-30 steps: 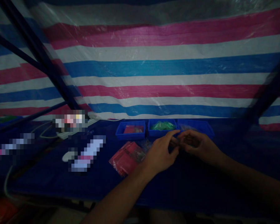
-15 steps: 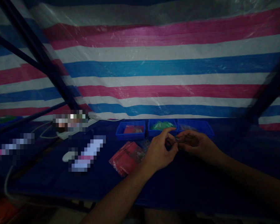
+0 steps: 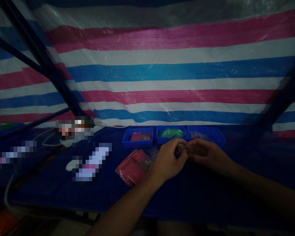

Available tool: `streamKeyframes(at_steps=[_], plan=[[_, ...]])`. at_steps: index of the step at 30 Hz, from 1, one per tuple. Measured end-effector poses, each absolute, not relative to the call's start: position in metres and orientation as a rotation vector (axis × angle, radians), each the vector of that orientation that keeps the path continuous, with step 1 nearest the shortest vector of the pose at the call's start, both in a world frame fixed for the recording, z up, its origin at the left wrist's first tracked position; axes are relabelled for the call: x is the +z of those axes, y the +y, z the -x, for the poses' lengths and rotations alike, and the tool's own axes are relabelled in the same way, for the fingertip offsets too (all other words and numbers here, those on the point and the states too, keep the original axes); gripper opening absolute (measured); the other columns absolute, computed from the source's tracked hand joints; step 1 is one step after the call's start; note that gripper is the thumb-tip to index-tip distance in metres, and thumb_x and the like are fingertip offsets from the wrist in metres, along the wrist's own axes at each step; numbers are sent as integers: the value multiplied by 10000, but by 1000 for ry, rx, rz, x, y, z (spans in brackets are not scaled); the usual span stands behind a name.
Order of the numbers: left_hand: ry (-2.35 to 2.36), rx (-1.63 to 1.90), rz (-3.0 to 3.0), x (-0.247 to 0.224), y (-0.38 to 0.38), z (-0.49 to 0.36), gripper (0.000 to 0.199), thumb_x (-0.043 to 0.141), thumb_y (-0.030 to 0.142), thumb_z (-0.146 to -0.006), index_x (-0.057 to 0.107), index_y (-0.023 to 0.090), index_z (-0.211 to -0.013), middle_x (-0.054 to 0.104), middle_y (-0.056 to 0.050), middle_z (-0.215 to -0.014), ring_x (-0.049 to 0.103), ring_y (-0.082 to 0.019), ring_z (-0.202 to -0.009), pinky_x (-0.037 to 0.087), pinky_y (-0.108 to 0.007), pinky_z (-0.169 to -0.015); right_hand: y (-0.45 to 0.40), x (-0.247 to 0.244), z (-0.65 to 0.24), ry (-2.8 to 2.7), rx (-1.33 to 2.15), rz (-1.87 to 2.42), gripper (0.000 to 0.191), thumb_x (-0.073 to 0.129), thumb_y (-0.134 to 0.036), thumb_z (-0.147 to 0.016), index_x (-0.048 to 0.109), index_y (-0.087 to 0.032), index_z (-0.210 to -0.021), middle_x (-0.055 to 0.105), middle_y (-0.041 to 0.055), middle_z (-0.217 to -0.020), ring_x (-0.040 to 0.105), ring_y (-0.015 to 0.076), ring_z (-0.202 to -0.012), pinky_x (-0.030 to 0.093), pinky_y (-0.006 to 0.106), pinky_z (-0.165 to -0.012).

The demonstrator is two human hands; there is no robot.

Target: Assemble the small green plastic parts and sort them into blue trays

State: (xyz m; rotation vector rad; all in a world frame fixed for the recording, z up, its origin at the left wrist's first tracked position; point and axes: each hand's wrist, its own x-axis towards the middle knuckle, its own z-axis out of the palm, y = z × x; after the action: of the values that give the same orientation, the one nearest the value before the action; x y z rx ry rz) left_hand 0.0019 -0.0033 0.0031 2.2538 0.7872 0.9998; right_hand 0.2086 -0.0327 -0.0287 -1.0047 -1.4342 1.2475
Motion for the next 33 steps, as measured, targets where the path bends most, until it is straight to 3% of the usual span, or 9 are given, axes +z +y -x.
streamKeyframes(at_steps=[14,25,33], plan=[[795,979,-2230,2,-3,-2,56,575,181,-918,580,198,-972,661,-16,-898,637,-165,-831,488,-290,-763,-31,-33,-211,-1517,1155,1011,345,841,-370,-824,658,-240,-1086,743,51,-1040,731,214,-963,597,376,-910],[812,918,-2255,1,-1,1,50,526,183,-941,567,192,-913,626,-3,-843,602,-163,-784,449,-288,-738,-31,-31,-211,-1552,1124,1047,303,814,-387,-865,658,-236,-1077,728,46,-1036,712,196,-931,590,341,-845],[809,854,-2289,-3,1,0,106,491,192,-974,576,194,-909,650,-13,-850,612,-176,-793,444,-288,-725,-31,-30,-209,-1586,1043,1060,417,737,-411,-927,622,-268,-1301,706,38,-1035,698,192,-910,590,355,-815]])
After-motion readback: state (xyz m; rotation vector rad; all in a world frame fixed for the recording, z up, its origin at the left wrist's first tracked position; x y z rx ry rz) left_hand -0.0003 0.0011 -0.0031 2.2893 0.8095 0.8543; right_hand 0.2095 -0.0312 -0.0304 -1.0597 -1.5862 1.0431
